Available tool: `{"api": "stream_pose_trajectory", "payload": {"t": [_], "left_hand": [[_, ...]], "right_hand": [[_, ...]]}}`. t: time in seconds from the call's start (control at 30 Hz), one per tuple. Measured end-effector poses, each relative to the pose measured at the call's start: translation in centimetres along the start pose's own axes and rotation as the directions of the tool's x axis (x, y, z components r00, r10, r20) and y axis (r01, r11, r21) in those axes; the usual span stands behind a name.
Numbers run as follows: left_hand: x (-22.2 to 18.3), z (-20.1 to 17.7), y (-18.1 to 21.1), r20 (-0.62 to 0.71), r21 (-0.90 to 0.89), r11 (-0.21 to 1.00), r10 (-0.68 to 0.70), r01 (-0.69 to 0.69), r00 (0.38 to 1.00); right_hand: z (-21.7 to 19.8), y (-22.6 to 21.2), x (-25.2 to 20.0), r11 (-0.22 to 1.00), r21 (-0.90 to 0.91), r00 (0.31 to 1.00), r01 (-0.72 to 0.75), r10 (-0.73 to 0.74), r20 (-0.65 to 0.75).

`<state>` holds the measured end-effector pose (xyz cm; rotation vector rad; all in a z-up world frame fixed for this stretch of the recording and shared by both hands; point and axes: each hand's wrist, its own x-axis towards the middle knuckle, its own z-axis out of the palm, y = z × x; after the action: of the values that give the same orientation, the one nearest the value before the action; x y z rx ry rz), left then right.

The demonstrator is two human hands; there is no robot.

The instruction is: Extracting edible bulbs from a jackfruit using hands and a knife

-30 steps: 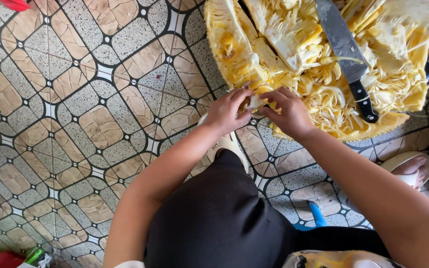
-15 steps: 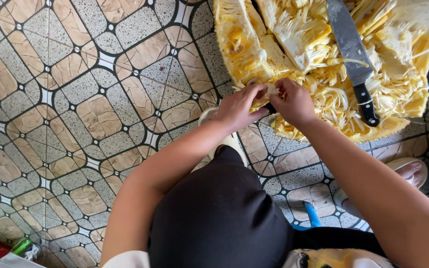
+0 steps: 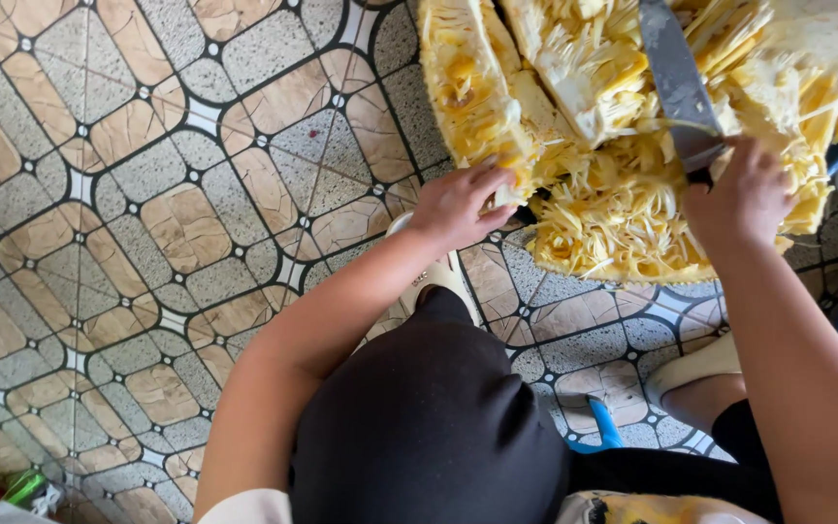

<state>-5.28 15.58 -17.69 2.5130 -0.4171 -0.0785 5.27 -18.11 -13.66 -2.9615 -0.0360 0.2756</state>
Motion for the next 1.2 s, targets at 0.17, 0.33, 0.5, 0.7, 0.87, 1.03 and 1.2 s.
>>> {"api": "stream_pose_trajectory", "payload": {"t": [0.17, 0.33, 0.5, 0.7, 0.87, 1.03, 1.2], "left_hand": [[0.4, 0.2, 0.9, -0.042, 0.102, 0.994, -0.045, 0.049, 0.998], [1.6, 0.0, 3.6, -0.096, 0.253, 0.963, -0.068, 0.091, 0.993], [1.5, -0.4, 4.1, 0.082, 0.070, 0.931, -0.364, 0.359, 0.928], [1.1, 1.6, 3.1, -0.131, 0.045, 0.934, -0.345, 0.353, 0.929], [1.0, -1.0, 3.4, 0.060, -0.029, 0.860, -0.507, 0.509, 0.860], [-0.4, 0.8, 1.9, -0.014, -0.089, 0.884, -0.462, 0.459, 0.887], [-0.4, 0.4, 1.5, -0.076, -0.113, 0.911, -0.406, 0.396, 0.911]], "right_hand": [[-2.4, -1.4, -0.1, 0.990, -0.018, 0.872, -0.141, 0.133, 0.472], [-2.4, -0.8, -1.7, 0.997, 0.042, 0.936, -0.070, 0.051, 0.348], [-2.6, 3.4, -3.7, 0.990, 0.137, 0.999, 0.029, -0.034, 0.032], [-5.2, 1.9, -4.9, 0.894, 0.415, 0.931, 0.167, -0.281, 0.231], [-4.4, -2.0, -6.3, 0.964, 0.254, 0.647, -0.079, -0.144, 0.749], [-1.2, 0.6, -6.2, 0.950, 0.293, 0.609, -0.110, -0.168, 0.775], [-2.1, 0.9, -5.3, 0.940, 0.305, 0.574, -0.152, -0.168, 0.802]]}}
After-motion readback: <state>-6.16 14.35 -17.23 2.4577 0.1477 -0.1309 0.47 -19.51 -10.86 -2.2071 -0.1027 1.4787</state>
